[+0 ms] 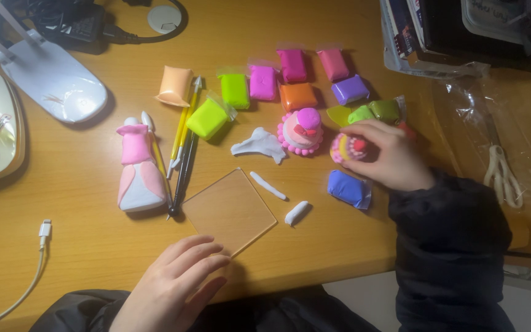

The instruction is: Molding and shaping clay to decorate a small figure on a desk

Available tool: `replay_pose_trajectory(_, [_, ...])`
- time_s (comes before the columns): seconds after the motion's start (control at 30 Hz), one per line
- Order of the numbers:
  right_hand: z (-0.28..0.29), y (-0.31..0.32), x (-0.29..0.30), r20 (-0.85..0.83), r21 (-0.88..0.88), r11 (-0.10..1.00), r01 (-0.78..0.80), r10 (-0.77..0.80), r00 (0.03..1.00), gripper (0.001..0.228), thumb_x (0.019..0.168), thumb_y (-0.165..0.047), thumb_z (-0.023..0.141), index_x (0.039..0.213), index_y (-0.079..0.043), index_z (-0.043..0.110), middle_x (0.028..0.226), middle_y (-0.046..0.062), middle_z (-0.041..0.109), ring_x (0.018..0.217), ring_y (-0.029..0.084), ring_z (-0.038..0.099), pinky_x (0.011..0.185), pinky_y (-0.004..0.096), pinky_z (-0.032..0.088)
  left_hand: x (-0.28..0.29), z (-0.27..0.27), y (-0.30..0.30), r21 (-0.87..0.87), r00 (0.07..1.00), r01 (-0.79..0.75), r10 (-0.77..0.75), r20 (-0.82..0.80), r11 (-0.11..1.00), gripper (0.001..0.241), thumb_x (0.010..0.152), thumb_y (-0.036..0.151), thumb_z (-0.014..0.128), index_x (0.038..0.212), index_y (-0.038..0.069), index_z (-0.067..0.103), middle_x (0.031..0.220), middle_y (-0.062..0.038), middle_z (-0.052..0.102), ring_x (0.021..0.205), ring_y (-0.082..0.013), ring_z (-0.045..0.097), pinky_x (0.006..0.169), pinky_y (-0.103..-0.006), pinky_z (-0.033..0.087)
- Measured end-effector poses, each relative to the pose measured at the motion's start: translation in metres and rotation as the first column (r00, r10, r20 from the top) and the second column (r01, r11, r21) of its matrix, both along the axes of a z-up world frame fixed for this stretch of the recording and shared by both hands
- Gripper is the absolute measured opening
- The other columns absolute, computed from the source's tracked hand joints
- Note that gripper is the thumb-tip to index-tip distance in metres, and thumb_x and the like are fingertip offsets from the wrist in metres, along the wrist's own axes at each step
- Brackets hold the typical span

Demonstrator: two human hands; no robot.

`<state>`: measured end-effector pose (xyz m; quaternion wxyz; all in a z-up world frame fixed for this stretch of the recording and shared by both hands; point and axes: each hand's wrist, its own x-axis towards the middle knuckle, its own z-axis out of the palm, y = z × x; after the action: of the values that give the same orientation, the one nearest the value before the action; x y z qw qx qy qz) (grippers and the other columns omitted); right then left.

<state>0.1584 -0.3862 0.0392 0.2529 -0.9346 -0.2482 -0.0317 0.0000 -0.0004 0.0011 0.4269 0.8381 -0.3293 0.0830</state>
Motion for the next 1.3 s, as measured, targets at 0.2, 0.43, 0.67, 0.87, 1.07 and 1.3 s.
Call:
replay_pose_trajectory(0.2, [0.026,-0.006,-0.018,-0.251,0.609,0.776,-0.164,0.385,0.888,0.056,0.079,0.002,0.079,0.13,-0.006,0.057,0.139,0.021,0.063,0.133,0.032,0.064,0.115,0.043,0.058,0.001,-0.001,0.0,-0.026,0.999,0.013,-0.014,-0.032,1.0,0.026,0.094,0.022,0.07,0.116,0.007,0.068,0.115,-0.007,0.072,0.107,-0.0276,0.067,0.097,-0.0399,0.054])
replay_pose_trajectory(0.43, [0.035,0.062,-0.053,-0.075,0.808,0.421,-0.411,0.767,0.637,0.048,0.087,0.015,0.073,0.124,-0.012,0.057,0.125,0.017,0.066,0.132,0.046,0.061,0.11,0.059,0.059,0.007,0.013,-0.045,-0.619,0.579,-0.319,-0.369,-0.727,0.718,0.065,0.086,0.012,0.076,0.147,0.007,0.052,0.131,-0.012,0.07,0.111,-0.0189,0.072,0.093,-0.032,0.063])
replay_pose_trajectory(0.67, [0.045,0.086,-0.061,-0.101,0.686,0.512,-0.516,0.77,0.63,0.032,0.093,0.002,0.073,0.118,-0.012,0.058,0.128,0.016,0.066,0.125,0.039,0.069,0.108,0.053,0.063,0.018,0.036,-0.084,-0.776,0.467,-0.413,-0.621,-0.63,0.477,0.075,0.073,0.008,0.085,0.141,-0.002,0.055,0.125,-0.012,0.07,0.11,-0.018,0.069,0.099,-0.0353,0.061])
replay_pose_trajectory(0.87, [0.028,0.077,-0.055,-0.314,0.606,0.663,-0.439,0.706,0.635,0.06,0.091,-0.015,0.079,0.142,-0.003,0.051,0.148,0.026,0.054,0.141,0.036,0.056,0.119,0.047,0.05,0.02,0.022,-0.092,-0.827,0.489,-0.448,-0.681,-0.545,0.34,0.051,0.085,0.011,0.078,0.129,-0.005,0.058,0.124,-0.023,0.071,0.114,-0.0281,0.071,0.103,-0.0395,0.059])
replay_pose_trajectory(1.07, [0.02,0.076,-0.056,-0.32,0.612,0.713,-0.343,0.62,0.717,0.059,0.085,-0.013,0.083,0.137,-0.003,0.056,0.137,0.02,0.065,0.129,0.03,0.064,0.112,0.042,0.053,0.021,0.004,-0.092,-0.769,0.361,-0.502,-0.711,-0.603,0.397,0.067,0.085,0.021,0.076,0.142,-0.006,0.052,0.127,-0.022,0.07,0.114,-0.0251,0.07,0.101,-0.0329,0.057])
replay_pose_trajectory(1.3, [0.016,0.029,-0.039,0.1,0.074,0.986,0.148,-0.155,0.983,0.054,0.079,-0.016,0.086,0.127,0.001,0.067,0.115,0.013,0.064,0.101,0.023,0.063,0.089,0.033,0.051,0.005,-0.006,-0.067,-0.597,0.469,-0.462,-0.391,-0.792,0.656,0.033,0.089,0.012,0.073,0.12,-0.001,0.069,0.113,-0.014,0.079,0.101,-0.0204,0.078,0.097,-0.0322,0.063])
